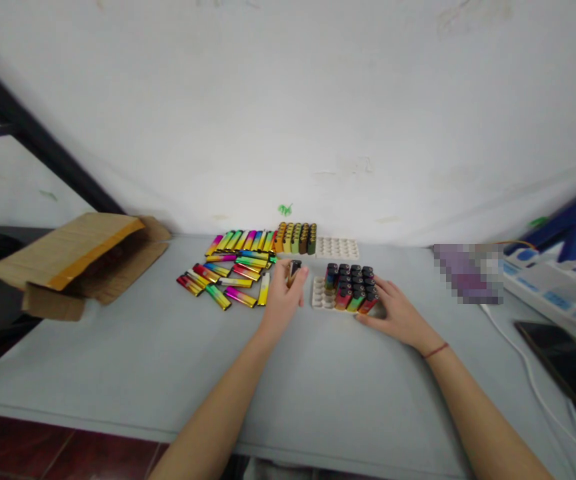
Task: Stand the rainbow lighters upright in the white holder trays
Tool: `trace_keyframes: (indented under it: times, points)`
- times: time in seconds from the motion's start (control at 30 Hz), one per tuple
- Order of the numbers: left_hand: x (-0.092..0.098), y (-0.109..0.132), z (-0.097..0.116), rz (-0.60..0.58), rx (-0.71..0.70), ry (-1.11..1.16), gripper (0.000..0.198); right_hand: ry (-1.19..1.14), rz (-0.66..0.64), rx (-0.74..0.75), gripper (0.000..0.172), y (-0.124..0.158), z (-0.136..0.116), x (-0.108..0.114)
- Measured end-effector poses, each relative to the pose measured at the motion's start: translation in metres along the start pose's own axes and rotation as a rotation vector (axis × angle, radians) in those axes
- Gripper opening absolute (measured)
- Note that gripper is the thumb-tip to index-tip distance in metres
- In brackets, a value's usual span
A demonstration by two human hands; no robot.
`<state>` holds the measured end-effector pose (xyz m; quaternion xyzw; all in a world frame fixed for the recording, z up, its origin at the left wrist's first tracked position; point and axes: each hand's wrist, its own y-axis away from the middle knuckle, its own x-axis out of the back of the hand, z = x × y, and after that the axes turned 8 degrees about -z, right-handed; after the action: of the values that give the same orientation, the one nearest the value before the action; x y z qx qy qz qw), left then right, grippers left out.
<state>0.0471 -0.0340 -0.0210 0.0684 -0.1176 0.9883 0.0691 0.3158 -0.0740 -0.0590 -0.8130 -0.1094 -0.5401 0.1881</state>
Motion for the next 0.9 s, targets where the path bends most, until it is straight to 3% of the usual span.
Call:
trace_keyframes:
  times: [0.17,0.3,0.53,0.7,0.9]
  points:
    - [-0.001,-0.003,0.008,0.010,0.034,0.233,0.047,-0.002,0.004,0.016,0.072,0.000,0.001,0.000]
    - [0.000,-0.003,0.015,0.074,0.158,0.437,0.053,0.000,0.008,0.013,0.069,0.000,0.000,0.000]
    - [0.003,-0.006,0.016,0.177,0.085,0.461,0.053,-0.006,0.016,0.018,0.069,0.000,0.001,-0.001]
    - [0.007,-0.010,0.017,0.094,0.266,0.615,0.052,0.007,0.012,0.026,0.070,0.001,0.002,0.000]
    - [0.010,-0.009,0.015,0.147,0.371,0.589,0.049,0.023,0.011,0.017,0.071,0.000,0.002,-0.001]
